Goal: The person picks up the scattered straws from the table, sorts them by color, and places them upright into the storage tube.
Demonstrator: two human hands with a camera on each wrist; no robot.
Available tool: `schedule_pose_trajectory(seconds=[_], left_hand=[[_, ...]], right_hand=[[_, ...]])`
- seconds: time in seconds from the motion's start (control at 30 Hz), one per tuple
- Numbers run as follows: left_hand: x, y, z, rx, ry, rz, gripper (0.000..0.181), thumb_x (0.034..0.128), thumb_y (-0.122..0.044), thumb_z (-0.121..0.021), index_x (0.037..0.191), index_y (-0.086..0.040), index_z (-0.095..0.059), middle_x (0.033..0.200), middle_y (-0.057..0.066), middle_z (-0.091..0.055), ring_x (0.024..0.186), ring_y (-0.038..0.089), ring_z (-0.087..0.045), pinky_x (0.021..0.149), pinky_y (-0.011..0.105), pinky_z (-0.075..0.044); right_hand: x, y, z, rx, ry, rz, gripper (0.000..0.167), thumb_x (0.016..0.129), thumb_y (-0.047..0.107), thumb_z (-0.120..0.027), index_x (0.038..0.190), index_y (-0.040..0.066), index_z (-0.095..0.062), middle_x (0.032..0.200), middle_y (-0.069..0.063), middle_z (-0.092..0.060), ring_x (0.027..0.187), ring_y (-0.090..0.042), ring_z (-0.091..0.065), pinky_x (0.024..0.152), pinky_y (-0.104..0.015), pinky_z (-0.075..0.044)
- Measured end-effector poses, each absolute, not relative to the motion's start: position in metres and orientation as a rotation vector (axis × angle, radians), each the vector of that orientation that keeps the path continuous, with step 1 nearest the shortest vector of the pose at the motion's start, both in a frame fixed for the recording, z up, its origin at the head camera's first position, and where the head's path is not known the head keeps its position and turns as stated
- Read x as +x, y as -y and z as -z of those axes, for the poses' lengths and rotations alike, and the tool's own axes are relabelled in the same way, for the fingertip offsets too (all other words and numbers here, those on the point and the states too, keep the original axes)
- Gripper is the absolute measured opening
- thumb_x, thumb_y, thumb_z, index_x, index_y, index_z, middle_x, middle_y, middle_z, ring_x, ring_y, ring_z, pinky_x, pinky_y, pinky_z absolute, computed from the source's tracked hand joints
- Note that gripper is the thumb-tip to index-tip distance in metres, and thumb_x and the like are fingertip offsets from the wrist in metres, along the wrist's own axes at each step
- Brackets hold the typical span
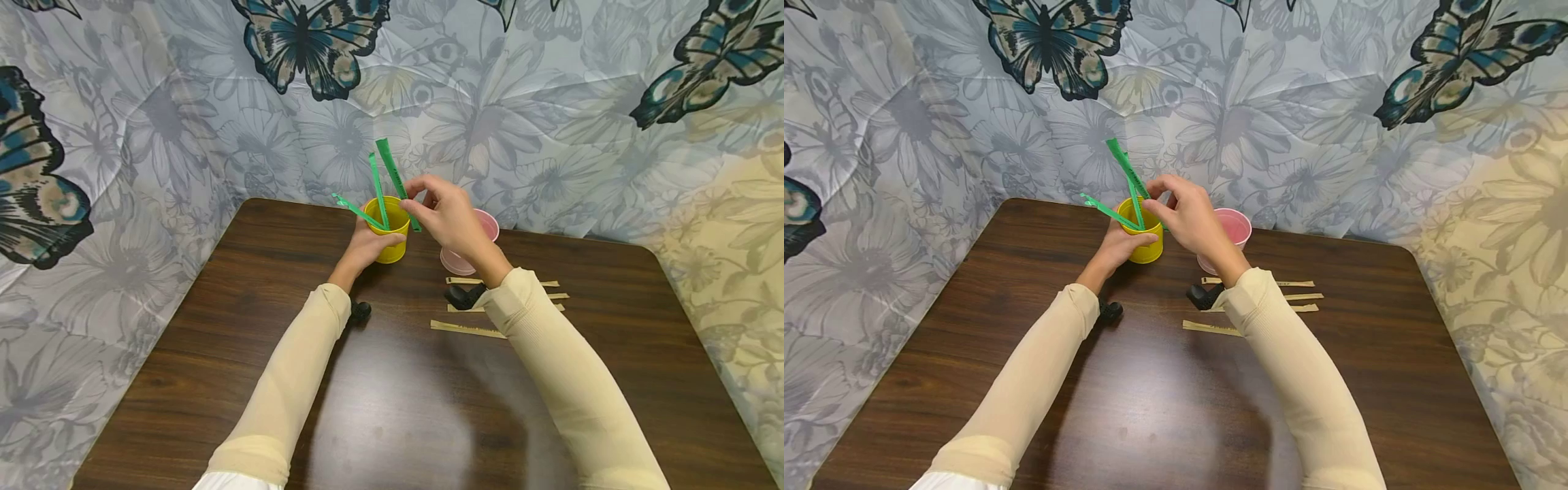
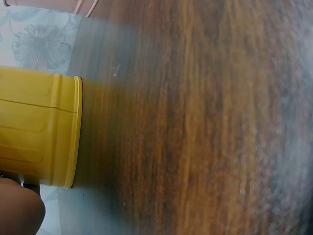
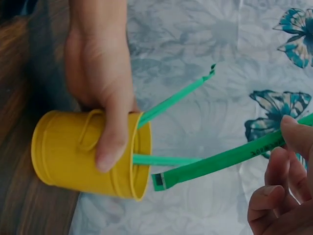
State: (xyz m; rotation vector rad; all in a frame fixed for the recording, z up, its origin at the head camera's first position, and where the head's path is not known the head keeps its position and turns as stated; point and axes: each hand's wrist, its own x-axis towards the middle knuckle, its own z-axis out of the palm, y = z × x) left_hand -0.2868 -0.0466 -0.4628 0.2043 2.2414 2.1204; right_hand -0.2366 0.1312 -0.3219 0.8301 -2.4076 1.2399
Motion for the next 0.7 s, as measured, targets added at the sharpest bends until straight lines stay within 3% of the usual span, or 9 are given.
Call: schedule_pose_trajectory(seconds=[0.3, 0.7], left_hand=[[-0.29, 0.046, 0.469, 0.232, -2.226, -2.144, 0.088, 0.081, -0.019, -0.084, 0.151, -0.02, -0.031, 0.145, 0.007, -0.049, 0.128, 0.025, -0.052, 0.114, 0.043, -0.043], [-0.29, 0.046, 0.466, 0.268, -2.189, -2.163, 0.088, 0.0827, -0.017, -0.082, 0.152, -0.019, -0.027, 0.146, 0.006, -0.047, 0.131, 0.025, -0.05, 0.115, 0.043, -0.043]], right_hand=[[-0.252, -0.108, 0.321, 0.87, 2.411, -1.212, 0.013, 0.094, 0.012, -0.073, 0.106, 0.006, -0.071, 0.1, -0.009, -0.072, 0.064, -0.017, -0.053, 0.06, -0.02, -0.043], [-0.273, -0.099, 0.352, 0.839, 2.525, -1.128, 0.015, 0.094, 0.011, -0.073, 0.107, 0.005, -0.069, 0.103, -0.011, -0.073, 0.082, -0.026, -0.062, 0.073, -0.031, -0.05]])
